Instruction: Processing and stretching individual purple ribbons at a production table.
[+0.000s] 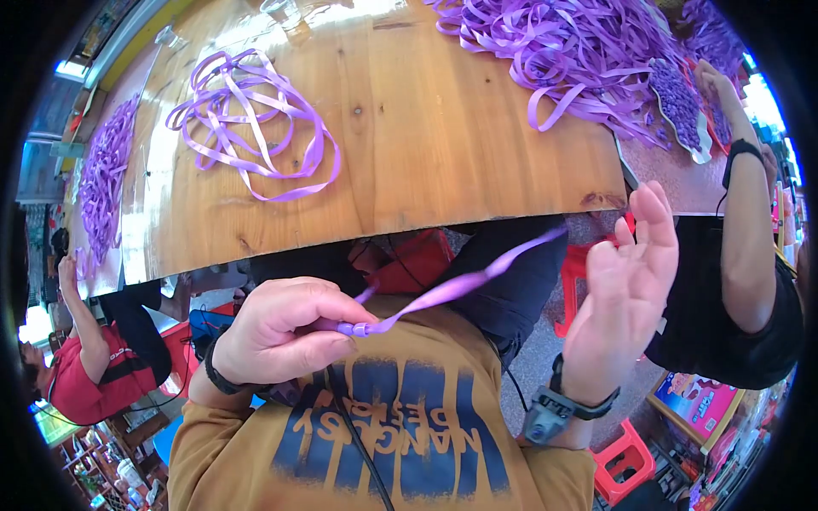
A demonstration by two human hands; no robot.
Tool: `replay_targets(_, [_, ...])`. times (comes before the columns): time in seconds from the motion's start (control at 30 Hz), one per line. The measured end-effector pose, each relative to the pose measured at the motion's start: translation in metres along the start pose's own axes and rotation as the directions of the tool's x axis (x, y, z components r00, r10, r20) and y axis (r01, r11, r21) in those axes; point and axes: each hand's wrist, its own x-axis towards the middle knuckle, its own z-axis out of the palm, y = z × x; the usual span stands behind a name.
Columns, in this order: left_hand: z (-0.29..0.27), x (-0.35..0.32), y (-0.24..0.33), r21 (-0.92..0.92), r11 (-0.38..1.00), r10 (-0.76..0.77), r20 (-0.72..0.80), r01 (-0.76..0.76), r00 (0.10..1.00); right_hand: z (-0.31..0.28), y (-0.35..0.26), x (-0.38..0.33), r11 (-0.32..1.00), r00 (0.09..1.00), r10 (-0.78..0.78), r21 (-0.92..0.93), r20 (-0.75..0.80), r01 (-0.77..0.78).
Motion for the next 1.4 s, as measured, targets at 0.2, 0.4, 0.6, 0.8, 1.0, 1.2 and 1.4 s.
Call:
replay_targets(0.2, [0.006,0.005,-0.002,0.026,0.998,0.051,0.019,-0.052,0.999,0.015,-0.013,-0.013,0.978,0.603,-0.084,-0.051,0.794,0.203])
replay_targets(0.4, [0.003,0.010,0.000,0.007,0.998,0.059,0.068,-0.060,0.996,0.037,-0.012,-0.024,0.936,0.480,-0.266,0.104,0.836,0.338])
replay_targets(0.6, [0.003,0.011,-0.004,-0.047,0.998,-0.032,0.069,0.036,0.997,0.042,-0.003,-0.025,0.894,0.508,-0.367,0.145,0.779,0.423])
replay_targets(0.8, [0.008,0.003,0.007,-0.154,0.953,-0.254,0.057,0.260,0.966,0.041,-0.002,-0.033,0.884,0.527,-0.413,0.188,0.743,0.428])
replay_targets(1.0, [0.008,0.006,-0.002,-0.147,0.983,-0.109,-0.015,0.105,0.994,0.041,-0.007,-0.028,0.880,0.557,-0.417,0.168,0.718,0.444])
replay_targets(1.2, [-0.016,-0.015,-0.014,-0.305,0.947,-0.223,-0.406,0.098,0.886,0.011,-0.004,-0.003,0.967,0.636,-0.163,-0.006,0.754,0.254])
replay_targets(1.4, [-0.054,-0.067,-0.027,-0.251,0.963,-0.117,-0.716,-0.098,0.688,-0.058,-0.002,0.029,0.997,0.737,0.059,0.002,0.673,-0.082])
